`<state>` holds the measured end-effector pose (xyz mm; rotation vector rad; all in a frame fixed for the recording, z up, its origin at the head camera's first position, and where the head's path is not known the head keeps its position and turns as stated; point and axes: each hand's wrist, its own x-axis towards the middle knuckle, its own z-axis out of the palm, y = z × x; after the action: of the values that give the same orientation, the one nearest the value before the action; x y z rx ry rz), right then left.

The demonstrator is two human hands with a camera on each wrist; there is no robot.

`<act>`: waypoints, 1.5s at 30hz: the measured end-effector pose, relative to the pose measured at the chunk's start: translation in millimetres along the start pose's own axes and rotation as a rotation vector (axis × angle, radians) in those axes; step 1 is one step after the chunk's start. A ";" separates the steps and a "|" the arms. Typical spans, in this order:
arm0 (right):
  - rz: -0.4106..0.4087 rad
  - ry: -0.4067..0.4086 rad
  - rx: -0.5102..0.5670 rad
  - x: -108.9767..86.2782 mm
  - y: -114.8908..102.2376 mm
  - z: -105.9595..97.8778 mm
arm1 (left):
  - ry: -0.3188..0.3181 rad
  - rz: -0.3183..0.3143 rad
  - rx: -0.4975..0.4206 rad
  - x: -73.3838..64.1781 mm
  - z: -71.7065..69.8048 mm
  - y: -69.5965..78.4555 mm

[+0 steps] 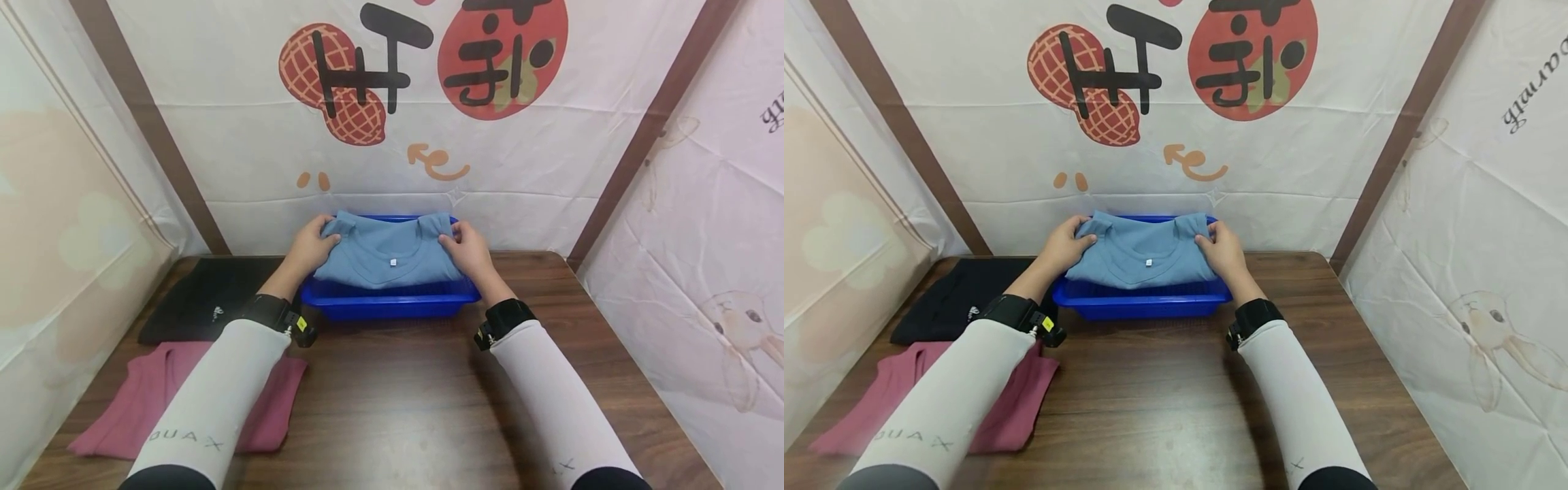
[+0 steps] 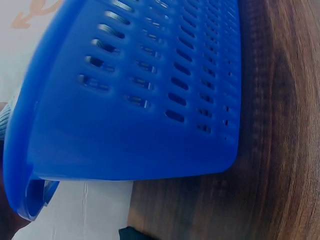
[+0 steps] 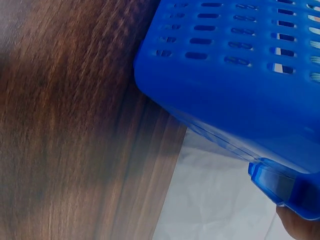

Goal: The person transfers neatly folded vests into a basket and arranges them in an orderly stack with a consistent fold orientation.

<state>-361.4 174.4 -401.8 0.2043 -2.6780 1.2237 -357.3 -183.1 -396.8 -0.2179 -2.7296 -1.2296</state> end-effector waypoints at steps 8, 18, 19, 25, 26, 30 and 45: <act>-0.005 -0.013 -0.052 0.7 -0.4 2.8 | 0.041 0.007 0.037 -3.3 5.9 -5.0; 0.023 -0.014 -0.030 -0.4 -1.4 5.8 | 0.072 0.016 0.132 -6.6 9.8 -7.0; 0.027 -0.015 -0.030 -0.5 -1.1 5.5 | 0.073 0.015 0.138 -6.6 10.4 -7.1; 0.024 -0.019 -0.031 1.9 -0.4 2.2 | 0.069 -0.012 0.111 -7.8 9.2 -0.3; 0.018 -0.017 -0.036 2.5 -0.4 1.9 | 0.069 -0.013 0.114 -7.4 9.1 0.6; 0.013 -0.012 -0.063 2.9 0.8 2.1 | 0.063 -0.014 0.149 -4.8 10.7 1.6; -0.006 -0.011 -0.210 1.7 -0.6 9.1 | 0.055 -0.044 0.297 -2.1 16.3 4.9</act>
<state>-364.0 167.0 -406.8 0.1877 -2.7878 0.9331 -355.5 -167.9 -404.3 -0.0890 -2.8352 -0.8097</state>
